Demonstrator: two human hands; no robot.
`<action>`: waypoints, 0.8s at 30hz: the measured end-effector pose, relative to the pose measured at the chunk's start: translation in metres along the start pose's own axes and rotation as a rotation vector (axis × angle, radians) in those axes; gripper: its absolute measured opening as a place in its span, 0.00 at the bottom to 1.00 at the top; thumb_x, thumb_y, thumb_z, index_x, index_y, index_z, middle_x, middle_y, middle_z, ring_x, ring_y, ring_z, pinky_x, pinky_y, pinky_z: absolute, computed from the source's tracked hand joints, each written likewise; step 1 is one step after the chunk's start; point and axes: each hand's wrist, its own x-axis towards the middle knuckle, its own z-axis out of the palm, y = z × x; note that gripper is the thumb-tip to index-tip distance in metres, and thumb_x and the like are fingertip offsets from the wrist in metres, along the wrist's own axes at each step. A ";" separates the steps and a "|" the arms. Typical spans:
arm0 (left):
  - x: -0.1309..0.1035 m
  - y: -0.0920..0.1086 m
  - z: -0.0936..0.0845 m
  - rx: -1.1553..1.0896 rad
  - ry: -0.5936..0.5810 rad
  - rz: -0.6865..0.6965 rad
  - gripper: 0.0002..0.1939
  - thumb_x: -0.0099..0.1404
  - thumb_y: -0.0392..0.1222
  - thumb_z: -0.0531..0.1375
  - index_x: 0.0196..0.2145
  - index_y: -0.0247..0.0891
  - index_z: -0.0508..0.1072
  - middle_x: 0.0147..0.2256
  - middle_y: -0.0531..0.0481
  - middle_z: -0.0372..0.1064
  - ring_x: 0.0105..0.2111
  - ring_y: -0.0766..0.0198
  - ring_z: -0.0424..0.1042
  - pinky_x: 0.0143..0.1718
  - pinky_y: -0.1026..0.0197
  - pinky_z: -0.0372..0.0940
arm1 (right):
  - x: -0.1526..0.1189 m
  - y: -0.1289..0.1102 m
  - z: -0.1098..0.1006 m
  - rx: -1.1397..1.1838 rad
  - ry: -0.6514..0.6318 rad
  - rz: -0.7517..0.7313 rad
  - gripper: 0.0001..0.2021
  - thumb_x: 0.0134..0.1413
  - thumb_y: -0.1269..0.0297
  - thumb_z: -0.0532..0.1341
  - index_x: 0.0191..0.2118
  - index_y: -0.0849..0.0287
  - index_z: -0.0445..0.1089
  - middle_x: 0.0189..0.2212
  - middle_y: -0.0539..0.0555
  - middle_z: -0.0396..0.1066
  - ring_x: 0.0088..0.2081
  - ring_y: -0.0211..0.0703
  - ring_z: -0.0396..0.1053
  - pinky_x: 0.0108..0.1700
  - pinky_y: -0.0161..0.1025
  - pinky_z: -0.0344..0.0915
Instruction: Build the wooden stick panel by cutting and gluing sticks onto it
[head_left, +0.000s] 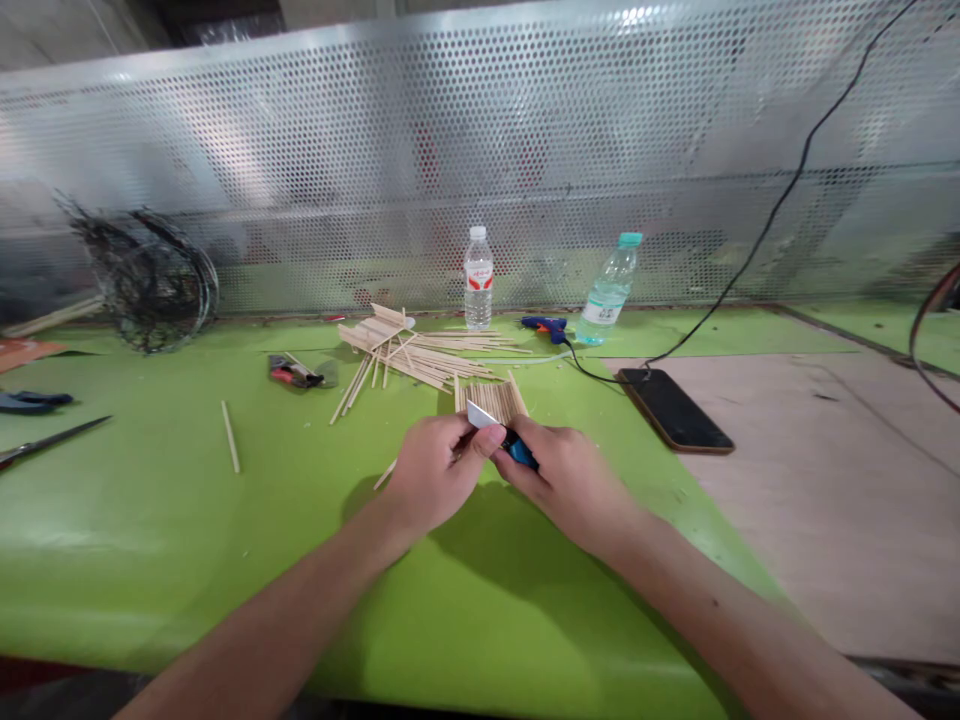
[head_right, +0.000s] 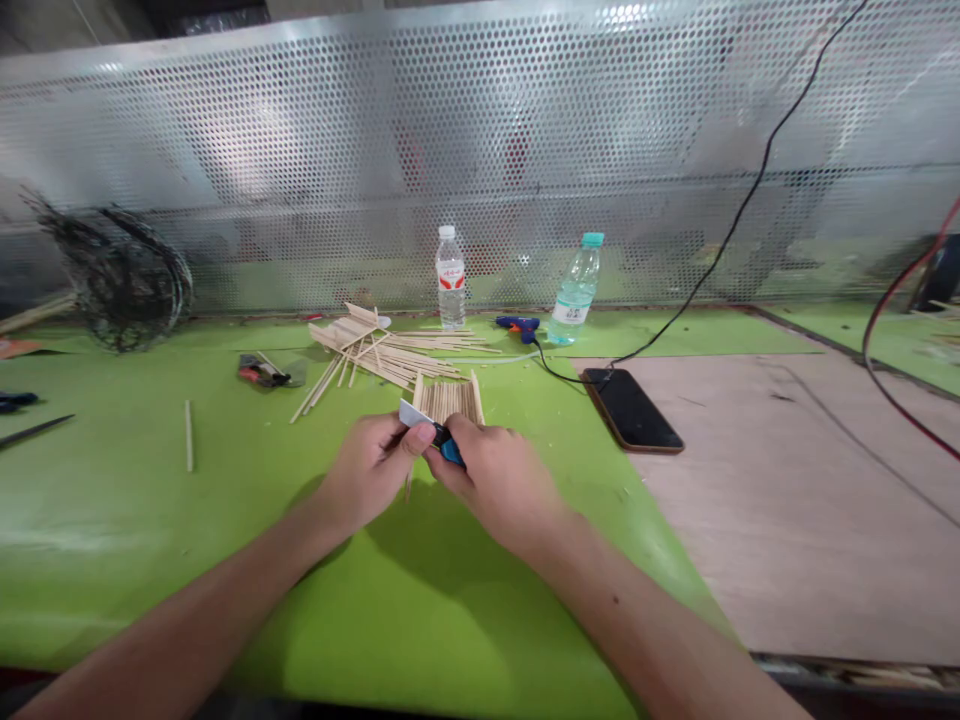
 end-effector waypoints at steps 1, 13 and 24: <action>-0.001 0.000 0.000 0.001 -0.002 -0.018 0.31 0.72 0.66 0.52 0.23 0.38 0.65 0.18 0.56 0.56 0.17 0.70 0.54 0.19 0.62 0.44 | 0.000 0.000 0.000 -0.004 -0.003 0.004 0.13 0.69 0.53 0.55 0.37 0.56 0.63 0.26 0.54 0.73 0.23 0.41 0.65 0.27 0.37 0.46; 0.003 0.001 0.004 -0.031 -0.058 -0.204 0.31 0.70 0.69 0.52 0.23 0.39 0.64 0.18 0.56 0.55 0.18 0.69 0.53 0.19 0.61 0.42 | 0.002 0.001 0.001 -0.071 0.026 0.074 0.12 0.69 0.55 0.56 0.39 0.57 0.67 0.28 0.56 0.76 0.25 0.43 0.67 0.28 0.37 0.45; 0.006 0.000 0.006 -0.025 -0.045 -0.249 0.30 0.70 0.67 0.54 0.22 0.39 0.61 0.19 0.57 0.52 0.19 0.69 0.51 0.22 0.60 0.41 | 0.002 0.002 0.002 -0.048 0.057 0.095 0.15 0.70 0.52 0.54 0.41 0.58 0.69 0.30 0.57 0.77 0.26 0.44 0.68 0.28 0.38 0.46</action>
